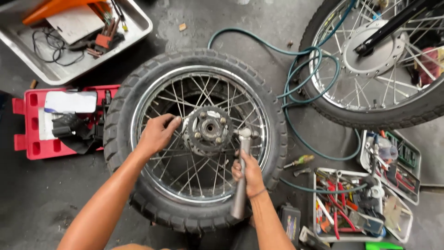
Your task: Removing the sprocket assembly from a motorcycle wheel hub using a screwdriver, hammer, and pliers.
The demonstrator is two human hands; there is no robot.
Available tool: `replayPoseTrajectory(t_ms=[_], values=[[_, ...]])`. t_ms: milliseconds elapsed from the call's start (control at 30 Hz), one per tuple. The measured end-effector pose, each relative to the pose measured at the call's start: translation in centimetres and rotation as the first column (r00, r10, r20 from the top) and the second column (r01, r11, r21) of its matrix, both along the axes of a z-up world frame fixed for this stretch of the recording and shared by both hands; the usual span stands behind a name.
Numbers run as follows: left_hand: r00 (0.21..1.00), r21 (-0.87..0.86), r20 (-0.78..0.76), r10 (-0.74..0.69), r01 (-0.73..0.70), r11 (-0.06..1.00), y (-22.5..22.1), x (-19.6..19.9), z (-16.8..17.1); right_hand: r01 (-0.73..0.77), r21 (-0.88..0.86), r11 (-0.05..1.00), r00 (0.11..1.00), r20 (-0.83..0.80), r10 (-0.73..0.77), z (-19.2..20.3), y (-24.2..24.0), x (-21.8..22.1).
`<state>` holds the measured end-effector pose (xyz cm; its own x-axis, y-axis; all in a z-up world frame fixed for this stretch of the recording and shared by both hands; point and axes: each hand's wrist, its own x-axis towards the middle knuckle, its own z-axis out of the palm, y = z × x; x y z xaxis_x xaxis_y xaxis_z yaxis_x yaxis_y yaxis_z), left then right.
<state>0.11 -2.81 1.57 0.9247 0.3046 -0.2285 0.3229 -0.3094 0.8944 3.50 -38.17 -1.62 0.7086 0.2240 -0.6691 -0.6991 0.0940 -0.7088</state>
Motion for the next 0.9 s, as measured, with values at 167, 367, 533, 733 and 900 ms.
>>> replayPoseTrajectory(t_ms=[167,367,533,733,900], values=[[0.989,0.008,-0.133,-0.058,0.059,0.998,-0.4,1.8,-0.4,0.064,-0.096,0.993,0.987,0.154,-0.049,1.8,1.1,-0.5],[0.95,-0.003,-0.307,-0.051,0.052,0.999,-3.4,5.4,-2.8,-0.079,-0.001,0.997,0.957,0.281,0.076,8.7,1.0,-1.4],[0.961,-0.05,-0.276,0.006,-0.021,0.999,-4.2,4.5,-3.4,-0.078,0.074,0.994,0.958,0.282,0.054,8.7,1.6,-4.1],[0.916,-0.019,-0.369,-0.16,0.165,0.986,-0.2,6.0,-1.2,-0.416,-0.117,0.902,0.881,0.191,0.432,8.7,4.9,-7.6],[0.97,0.048,-0.173,0.169,-0.164,0.985,5.2,5.7,2.5,-0.737,-0.316,0.597,0.514,0.312,0.799,10.2,11.1,-7.2]])
